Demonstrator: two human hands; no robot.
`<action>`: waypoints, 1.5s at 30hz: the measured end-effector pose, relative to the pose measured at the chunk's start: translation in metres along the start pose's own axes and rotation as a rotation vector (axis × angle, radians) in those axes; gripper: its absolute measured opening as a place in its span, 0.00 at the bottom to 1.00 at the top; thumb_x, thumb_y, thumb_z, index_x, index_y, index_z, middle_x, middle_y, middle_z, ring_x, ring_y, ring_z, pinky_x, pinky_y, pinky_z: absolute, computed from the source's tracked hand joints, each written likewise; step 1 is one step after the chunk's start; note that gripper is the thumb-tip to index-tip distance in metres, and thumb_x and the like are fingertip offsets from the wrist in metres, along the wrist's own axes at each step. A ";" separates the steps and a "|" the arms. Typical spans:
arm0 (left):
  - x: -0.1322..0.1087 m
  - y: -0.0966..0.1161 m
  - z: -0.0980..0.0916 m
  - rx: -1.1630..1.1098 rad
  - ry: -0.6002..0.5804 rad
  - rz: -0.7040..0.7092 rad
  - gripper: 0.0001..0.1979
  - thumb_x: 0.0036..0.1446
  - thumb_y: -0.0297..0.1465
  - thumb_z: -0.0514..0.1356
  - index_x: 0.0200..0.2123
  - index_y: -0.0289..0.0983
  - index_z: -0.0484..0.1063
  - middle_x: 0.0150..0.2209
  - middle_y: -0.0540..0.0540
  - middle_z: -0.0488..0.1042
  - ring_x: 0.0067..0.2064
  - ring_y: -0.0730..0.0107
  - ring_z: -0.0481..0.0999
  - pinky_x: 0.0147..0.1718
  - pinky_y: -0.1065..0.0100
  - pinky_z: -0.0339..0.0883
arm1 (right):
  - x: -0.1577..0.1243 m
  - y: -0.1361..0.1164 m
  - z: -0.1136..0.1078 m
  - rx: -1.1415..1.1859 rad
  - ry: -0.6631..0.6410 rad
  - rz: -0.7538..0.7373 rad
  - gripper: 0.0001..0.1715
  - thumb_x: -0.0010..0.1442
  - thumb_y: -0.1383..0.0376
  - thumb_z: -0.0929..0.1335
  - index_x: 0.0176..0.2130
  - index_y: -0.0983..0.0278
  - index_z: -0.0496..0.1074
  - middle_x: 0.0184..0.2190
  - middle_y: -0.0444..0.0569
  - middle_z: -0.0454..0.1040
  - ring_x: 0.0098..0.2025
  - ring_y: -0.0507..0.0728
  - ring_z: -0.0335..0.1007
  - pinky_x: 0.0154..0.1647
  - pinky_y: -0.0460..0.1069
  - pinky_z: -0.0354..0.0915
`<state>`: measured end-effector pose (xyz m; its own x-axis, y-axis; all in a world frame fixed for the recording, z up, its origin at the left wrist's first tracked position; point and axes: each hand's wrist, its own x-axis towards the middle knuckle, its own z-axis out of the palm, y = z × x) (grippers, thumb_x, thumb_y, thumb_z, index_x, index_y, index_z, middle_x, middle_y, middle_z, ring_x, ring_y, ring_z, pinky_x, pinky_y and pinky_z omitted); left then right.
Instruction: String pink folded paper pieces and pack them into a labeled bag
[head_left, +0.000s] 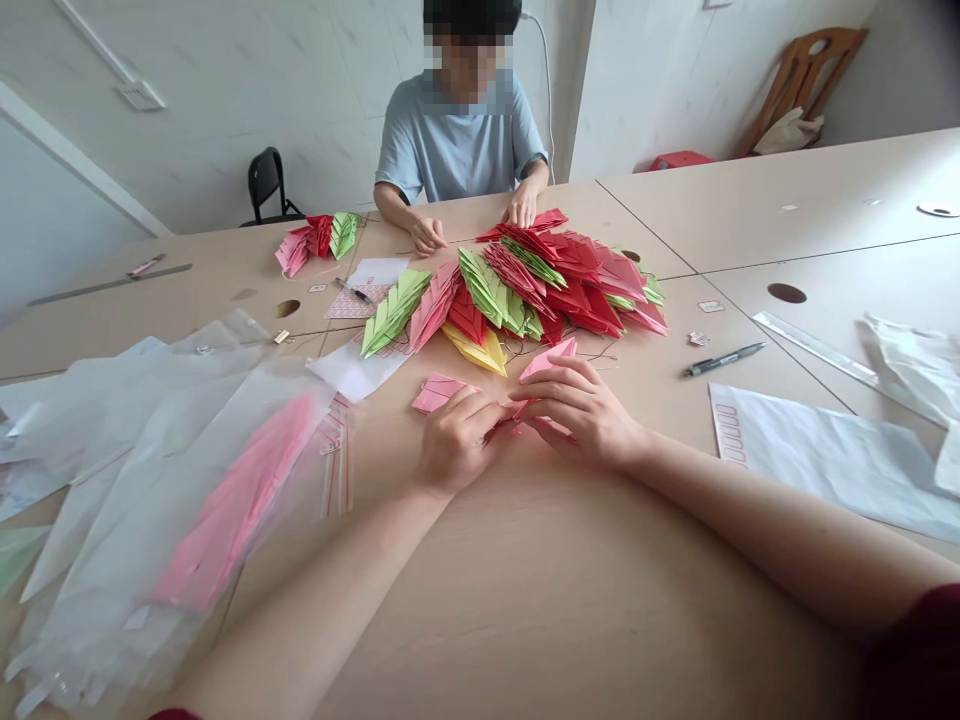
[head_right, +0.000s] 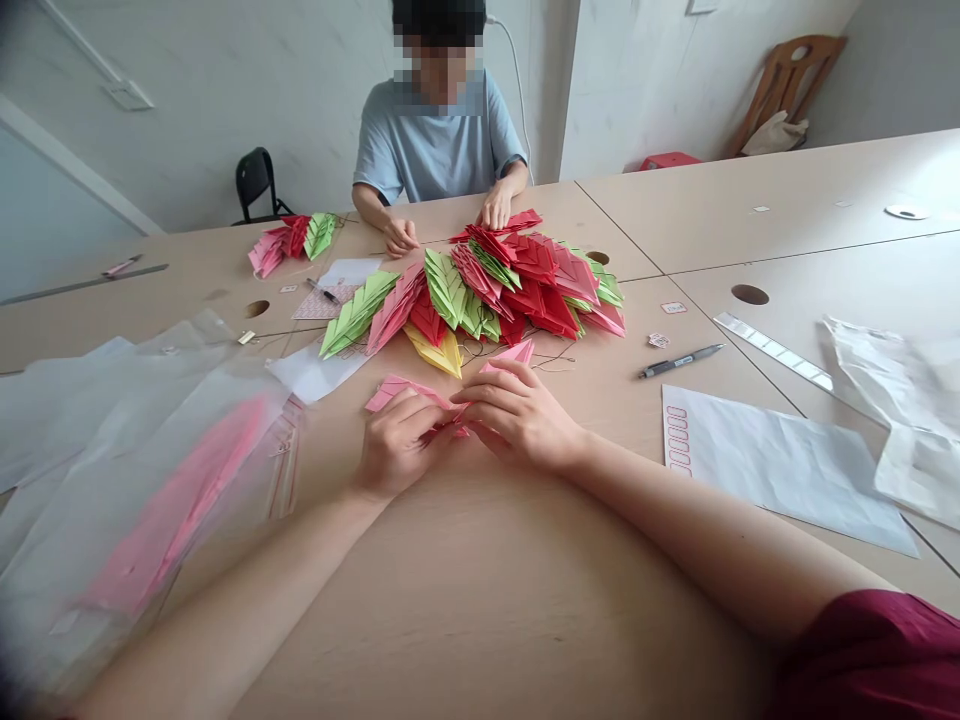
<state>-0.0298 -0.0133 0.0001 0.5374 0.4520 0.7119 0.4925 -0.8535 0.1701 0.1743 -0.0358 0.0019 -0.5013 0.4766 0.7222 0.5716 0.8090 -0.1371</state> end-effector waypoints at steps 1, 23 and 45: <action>0.000 0.001 0.000 0.008 0.003 0.007 0.06 0.59 0.32 0.61 0.32 0.37 0.75 0.27 0.48 0.74 0.33 0.70 0.71 0.33 0.70 0.65 | 0.000 -0.001 0.000 0.009 0.009 0.013 0.08 0.61 0.69 0.68 0.43 0.61 0.71 0.46 0.46 0.78 0.50 0.55 0.72 0.62 0.59 0.57; -0.003 -0.003 -0.003 -0.077 -0.046 0.052 0.06 0.59 0.24 0.57 0.32 0.37 0.73 0.27 0.50 0.73 0.29 0.75 0.71 0.29 0.73 0.64 | 0.001 0.019 -0.013 -0.012 -0.062 -0.065 0.07 0.59 0.71 0.65 0.39 0.62 0.70 0.48 0.50 0.76 0.55 0.57 0.68 0.64 0.62 0.54; -0.003 0.004 -0.007 -0.066 -0.085 0.106 0.05 0.60 0.26 0.58 0.40 0.36 0.72 0.30 0.50 0.75 0.26 0.77 0.73 0.27 0.76 0.65 | 0.005 0.005 -0.012 -0.014 -0.030 -0.085 0.08 0.60 0.70 0.65 0.41 0.61 0.70 0.50 0.50 0.75 0.55 0.59 0.68 0.53 0.56 0.64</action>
<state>-0.0343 -0.0198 0.0032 0.6415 0.3764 0.6684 0.3857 -0.9115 0.1431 0.1820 -0.0336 0.0130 -0.5675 0.4162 0.7104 0.5347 0.8424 -0.0664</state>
